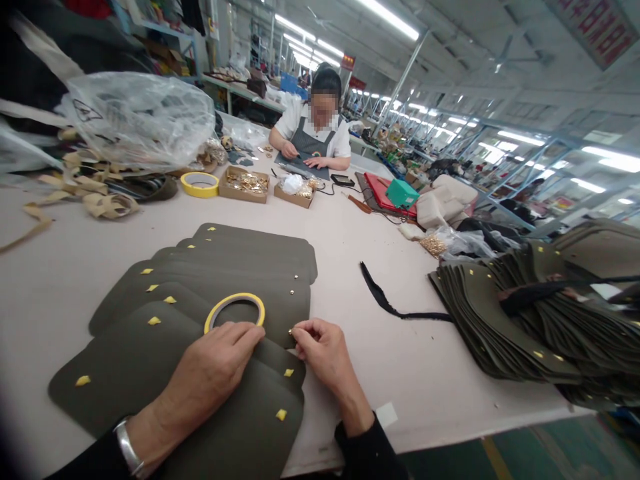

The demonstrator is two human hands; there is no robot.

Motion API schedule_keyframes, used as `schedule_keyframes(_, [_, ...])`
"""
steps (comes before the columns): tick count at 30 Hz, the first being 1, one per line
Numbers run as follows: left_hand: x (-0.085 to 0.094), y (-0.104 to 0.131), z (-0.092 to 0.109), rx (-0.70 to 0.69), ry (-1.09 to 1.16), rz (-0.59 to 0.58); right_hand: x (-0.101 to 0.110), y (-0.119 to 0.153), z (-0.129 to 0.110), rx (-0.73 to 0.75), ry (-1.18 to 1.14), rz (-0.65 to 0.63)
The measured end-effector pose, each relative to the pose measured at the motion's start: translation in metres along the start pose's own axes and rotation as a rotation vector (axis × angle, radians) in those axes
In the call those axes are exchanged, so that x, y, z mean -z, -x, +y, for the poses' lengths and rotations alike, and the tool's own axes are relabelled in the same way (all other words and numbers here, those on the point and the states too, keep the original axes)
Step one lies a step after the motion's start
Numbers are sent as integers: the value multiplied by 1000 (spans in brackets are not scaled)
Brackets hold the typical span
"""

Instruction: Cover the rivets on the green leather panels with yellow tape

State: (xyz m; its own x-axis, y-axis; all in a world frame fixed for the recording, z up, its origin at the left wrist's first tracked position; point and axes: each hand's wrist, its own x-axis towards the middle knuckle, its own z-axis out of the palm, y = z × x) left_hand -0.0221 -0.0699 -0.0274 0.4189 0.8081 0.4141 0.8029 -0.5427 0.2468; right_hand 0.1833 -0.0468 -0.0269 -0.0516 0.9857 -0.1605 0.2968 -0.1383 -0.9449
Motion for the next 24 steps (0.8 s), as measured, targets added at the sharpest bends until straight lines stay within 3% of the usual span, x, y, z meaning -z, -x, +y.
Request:
schedule_keyframes(4, [-5,1,0,37,-11,-149,-4,1,-2,63,278,17])
schedule_keyframes(11, [-3,3,0,76,40,-192,-12,-2,-13,221,571,13])
schedule_keyframes(16, [-3,4,-1,88,65,-179,-4,-6,-10,255,652,17])
schedule_keyframes(20, [-3,4,-1,89,75,-142,8,0,-1,503,633,86])
schedule_keyframes(24, [-4,1,-3,98,70,-110,9,3,7,740,800,-79])
